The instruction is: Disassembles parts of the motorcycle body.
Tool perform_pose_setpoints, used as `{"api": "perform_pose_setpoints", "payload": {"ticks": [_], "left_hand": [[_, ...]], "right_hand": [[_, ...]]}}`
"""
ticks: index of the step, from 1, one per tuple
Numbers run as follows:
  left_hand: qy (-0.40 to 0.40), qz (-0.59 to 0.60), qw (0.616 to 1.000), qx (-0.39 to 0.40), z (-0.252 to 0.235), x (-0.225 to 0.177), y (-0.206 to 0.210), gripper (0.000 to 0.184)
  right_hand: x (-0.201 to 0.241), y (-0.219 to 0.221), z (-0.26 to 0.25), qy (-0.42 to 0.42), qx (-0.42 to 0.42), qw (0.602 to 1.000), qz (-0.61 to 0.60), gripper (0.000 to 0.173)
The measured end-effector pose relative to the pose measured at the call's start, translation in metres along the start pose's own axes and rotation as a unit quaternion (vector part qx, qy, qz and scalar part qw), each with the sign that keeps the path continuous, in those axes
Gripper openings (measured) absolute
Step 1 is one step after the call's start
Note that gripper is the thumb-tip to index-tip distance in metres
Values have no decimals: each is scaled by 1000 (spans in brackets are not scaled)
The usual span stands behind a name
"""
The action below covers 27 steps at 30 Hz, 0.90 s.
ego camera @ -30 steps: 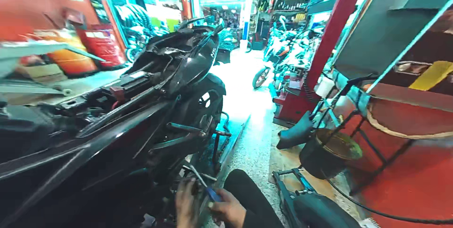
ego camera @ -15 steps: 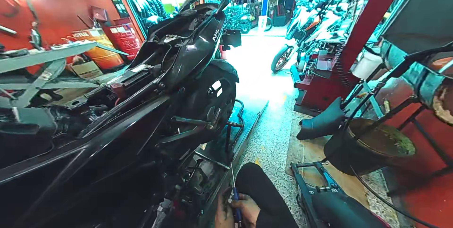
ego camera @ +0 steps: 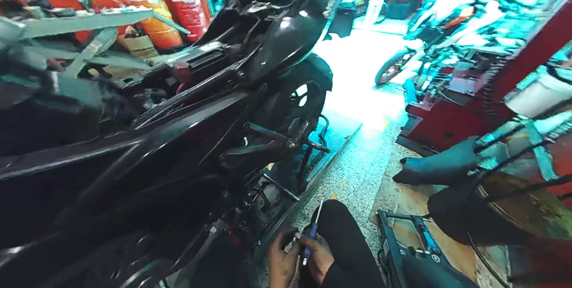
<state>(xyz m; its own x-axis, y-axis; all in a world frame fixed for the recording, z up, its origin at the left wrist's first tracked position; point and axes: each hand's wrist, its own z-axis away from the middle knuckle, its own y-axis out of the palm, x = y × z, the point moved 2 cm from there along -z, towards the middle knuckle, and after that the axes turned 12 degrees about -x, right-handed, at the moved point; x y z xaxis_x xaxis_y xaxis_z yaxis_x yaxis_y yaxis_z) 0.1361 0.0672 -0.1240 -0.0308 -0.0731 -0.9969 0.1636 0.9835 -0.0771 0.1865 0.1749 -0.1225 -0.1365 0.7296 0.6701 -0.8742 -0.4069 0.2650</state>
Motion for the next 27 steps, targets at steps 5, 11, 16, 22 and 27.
{"api": "perform_pose_setpoints", "payload": {"ticks": [5, 11, 16, 22, 27], "left_hand": [[-89, -43, 992, -76, -13, -2, -12, 21], [-301, 388, 855, -167, -44, -23, -49, 33], [-256, 464, 834, -152, -42, -32, -62, 32], [-233, 498, 828, -113, -41, -36, -64, 30], [-225, 504, 829, -96, -42, -35, -65, 29]], "right_hand": [[11, -2, 13, -109, 61, 978, 169, 31], [29, -15, 40, -295, 173, 825, 451, 49], [39, -14, 64, -416, 229, 760, 444, 49], [45, -9, 66, -429, 246, 770, 403, 41], [44, -7, 66, -419, 250, 782, 388, 39]]}}
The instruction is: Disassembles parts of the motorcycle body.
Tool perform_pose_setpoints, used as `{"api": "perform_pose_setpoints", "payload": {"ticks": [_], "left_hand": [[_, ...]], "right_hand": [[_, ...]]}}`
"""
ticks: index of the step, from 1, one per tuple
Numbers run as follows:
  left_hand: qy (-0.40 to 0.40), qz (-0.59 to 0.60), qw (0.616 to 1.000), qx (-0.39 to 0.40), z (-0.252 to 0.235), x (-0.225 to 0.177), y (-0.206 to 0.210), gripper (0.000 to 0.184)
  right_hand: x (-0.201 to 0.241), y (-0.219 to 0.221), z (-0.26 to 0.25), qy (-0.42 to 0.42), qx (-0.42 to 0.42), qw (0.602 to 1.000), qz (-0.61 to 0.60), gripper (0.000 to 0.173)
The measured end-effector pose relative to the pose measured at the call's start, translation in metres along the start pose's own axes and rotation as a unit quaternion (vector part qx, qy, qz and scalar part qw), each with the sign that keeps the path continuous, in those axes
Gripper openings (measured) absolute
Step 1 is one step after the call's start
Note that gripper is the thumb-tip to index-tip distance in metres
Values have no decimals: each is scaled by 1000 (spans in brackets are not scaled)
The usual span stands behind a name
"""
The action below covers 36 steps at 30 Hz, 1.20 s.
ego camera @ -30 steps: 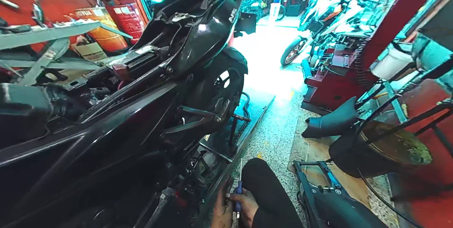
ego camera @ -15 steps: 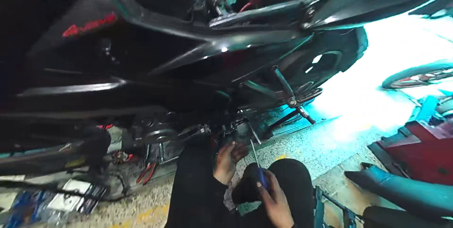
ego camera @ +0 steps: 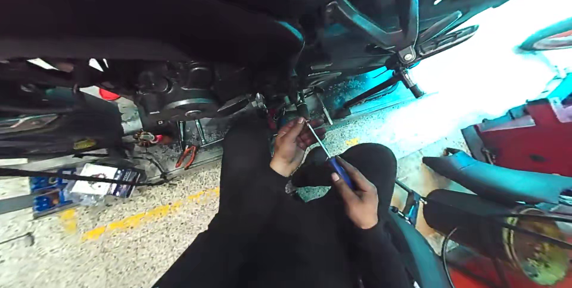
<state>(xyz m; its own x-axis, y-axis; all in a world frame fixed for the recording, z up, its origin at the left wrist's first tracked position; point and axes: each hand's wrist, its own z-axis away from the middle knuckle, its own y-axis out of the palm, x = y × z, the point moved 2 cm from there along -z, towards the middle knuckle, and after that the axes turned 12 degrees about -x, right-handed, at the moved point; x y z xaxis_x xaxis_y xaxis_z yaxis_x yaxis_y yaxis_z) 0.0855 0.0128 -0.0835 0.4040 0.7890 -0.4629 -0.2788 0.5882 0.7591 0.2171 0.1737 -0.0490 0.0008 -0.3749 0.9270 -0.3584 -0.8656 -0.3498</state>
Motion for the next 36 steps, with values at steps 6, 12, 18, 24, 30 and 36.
{"api": "perform_pose_setpoints", "payload": {"ticks": [6, 12, 18, 24, 30, 36], "left_hand": [[46, -44, 997, 40, 0, -3, -2, 28], [129, -15, 991, 19, 25, -45, 46, 29], [365, -68, 928, -32, 47, -137, 137, 17], [588, -174, 789, -38, 52, -194, 182, 20], [575, -310, 753, -78, 54, -226, 209, 28], [570, -465, 661, -148, 60, -234, 215, 45]], "right_hand": [[7, -4, -1, 10, -26, 999, 20, 35], [61, 6, -13, -138, -54, 989, 25, 37], [148, 21, -65, -98, 4, 975, -199, 40], [213, 42, -115, -108, 17, 966, -235, 35], [249, 45, -143, -100, 17, 972, -211, 33], [278, 31, -154, -121, 11, 990, -78, 29]]}}
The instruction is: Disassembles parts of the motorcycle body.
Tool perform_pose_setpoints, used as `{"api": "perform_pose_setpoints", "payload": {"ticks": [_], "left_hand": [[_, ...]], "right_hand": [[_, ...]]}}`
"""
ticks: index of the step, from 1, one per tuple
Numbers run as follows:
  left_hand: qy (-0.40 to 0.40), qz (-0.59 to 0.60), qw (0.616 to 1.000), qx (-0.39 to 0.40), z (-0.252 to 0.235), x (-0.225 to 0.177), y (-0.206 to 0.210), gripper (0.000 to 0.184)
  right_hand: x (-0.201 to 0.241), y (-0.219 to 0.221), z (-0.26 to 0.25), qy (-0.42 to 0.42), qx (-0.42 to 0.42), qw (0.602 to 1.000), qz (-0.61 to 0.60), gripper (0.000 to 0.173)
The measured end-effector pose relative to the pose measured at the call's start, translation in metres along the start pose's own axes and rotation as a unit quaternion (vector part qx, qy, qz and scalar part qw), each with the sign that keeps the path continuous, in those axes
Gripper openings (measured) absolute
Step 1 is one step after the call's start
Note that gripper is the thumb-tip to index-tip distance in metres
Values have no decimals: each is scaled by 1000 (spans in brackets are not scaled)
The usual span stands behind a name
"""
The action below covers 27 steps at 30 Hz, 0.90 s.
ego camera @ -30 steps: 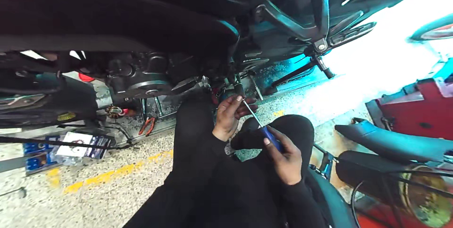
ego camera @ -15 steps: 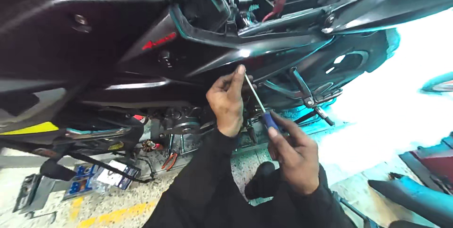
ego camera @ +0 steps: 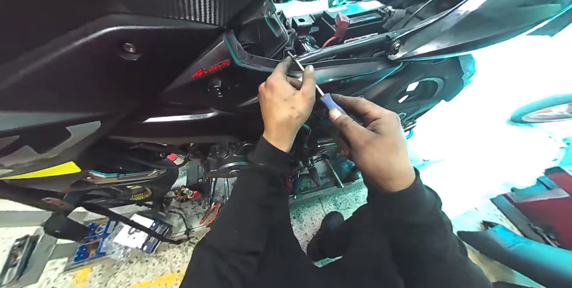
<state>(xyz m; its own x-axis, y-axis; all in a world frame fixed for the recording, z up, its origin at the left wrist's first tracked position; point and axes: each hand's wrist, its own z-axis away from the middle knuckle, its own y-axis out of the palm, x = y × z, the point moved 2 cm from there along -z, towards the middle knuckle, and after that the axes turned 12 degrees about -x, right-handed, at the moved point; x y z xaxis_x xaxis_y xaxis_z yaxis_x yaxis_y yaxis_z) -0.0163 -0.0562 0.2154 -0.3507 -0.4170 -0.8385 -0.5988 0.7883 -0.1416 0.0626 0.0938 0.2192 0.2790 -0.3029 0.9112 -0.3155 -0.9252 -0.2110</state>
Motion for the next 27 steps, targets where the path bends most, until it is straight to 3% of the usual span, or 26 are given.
{"api": "perform_pose_setpoints", "payload": {"ticks": [6, 13, 17, 20, 23, 25, 27], "left_hand": [[40, -56, 998, 13, 6, -4, -7, 51], [26, 31, 998, 52, 8, 9, -11, 59], [22, 78, 996, 46, 6, 14, -14, 54], [-22, 154, 987, 34, 7, 13, -18, 35], [-181, 284, 934, 121, 5, 12, -24, 22], [-254, 362, 873, 205, 3, 9, -22, 35], [-300, 423, 818, 248, 3, 7, -15, 36]], "right_hand": [[20, 0, -4, -27, 8, 993, 114, 30], [-4, 50, 31, -212, -122, 945, 216, 37], [-3, 59, 33, -250, -154, 925, 241, 36], [3, 50, 27, -159, -101, 968, 164, 36], [6, 40, 17, 6, -34, 999, -14, 30], [13, 36, 13, 95, -6, 986, -140, 26], [21, 30, 11, 179, 7, 953, -243, 26]]}}
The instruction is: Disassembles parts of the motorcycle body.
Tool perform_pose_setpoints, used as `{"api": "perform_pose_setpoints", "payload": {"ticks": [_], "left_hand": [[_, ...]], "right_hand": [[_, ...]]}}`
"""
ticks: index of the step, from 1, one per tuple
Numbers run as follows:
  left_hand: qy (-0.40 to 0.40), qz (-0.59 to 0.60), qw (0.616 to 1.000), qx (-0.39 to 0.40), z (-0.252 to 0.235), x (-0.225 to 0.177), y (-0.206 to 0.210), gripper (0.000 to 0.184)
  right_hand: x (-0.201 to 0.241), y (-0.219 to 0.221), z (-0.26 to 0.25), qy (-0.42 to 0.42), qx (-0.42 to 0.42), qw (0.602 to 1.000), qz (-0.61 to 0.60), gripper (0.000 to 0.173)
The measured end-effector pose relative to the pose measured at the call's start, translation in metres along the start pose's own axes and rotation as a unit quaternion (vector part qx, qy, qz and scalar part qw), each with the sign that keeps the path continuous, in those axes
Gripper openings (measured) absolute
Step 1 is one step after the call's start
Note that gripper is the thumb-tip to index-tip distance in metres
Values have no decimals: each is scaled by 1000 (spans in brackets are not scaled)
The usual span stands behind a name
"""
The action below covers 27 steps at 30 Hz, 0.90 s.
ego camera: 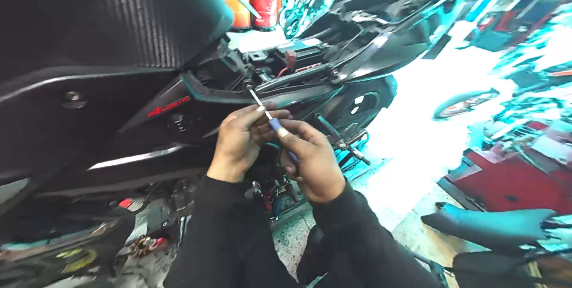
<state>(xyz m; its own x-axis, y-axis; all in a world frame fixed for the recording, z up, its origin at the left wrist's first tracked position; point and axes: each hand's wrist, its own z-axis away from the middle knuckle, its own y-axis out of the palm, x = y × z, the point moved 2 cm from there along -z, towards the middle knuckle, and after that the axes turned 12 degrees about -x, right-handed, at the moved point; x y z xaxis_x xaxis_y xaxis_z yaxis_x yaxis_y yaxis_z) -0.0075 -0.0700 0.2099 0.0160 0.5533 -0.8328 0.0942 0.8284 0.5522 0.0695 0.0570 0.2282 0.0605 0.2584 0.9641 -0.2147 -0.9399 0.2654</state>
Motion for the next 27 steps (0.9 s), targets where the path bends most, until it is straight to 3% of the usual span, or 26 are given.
{"api": "perform_pose_setpoints", "payload": {"ticks": [2, 5, 7, 9, 10, 12, 14, 15, 17, 18, 22, 27], "left_hand": [[-18, 50, 998, -23, -3, 1, 3, 31], [-8, 61, 995, -81, -1, 0, 6, 23], [-5, 65, 993, -95, 0, -3, 5, 21], [-2, 63, 993, -104, -1, -3, 3, 21], [3, 56, 993, -106, -2, -3, 1, 21], [23, 34, 994, -104, -5, -3, 0, 21], [27, 12, 996, -80, -5, -3, 2, 26], [18, 6, 999, -45, -4, -3, 2, 30], [0, 22, 999, 48, -1, -5, 4, 35], [-3, 37, 996, 75, 1, -5, 6, 34], [-8, 62, 997, 35, 2, 1, 8, 30], [3, 30, 999, 36, -2, 4, 5, 30]], "right_hand": [[4, -1, 0, 29, 3, 999, -19, 28], [3, -8, 12, -111, 8, 983, 145, 43], [-1, -11, 29, -268, -8, 918, 294, 52], [-9, -8, 42, -390, -45, 843, 367, 48], [-13, -6, 45, -421, -63, 822, 378, 44], [-18, -3, 43, -437, -94, 815, 369, 40], [-22, -1, 37, -413, -116, 848, 310, 37], [-23, 0, 36, -373, -110, 883, 262, 37], [-20, 2, 38, -241, -67, 961, 121, 37], [-19, 3, 39, -189, -58, 978, 62, 36], [-23, 0, 38, -175, -41, 983, 48, 35], [-19, 3, 41, 6, -28, 990, -135, 35]]}}
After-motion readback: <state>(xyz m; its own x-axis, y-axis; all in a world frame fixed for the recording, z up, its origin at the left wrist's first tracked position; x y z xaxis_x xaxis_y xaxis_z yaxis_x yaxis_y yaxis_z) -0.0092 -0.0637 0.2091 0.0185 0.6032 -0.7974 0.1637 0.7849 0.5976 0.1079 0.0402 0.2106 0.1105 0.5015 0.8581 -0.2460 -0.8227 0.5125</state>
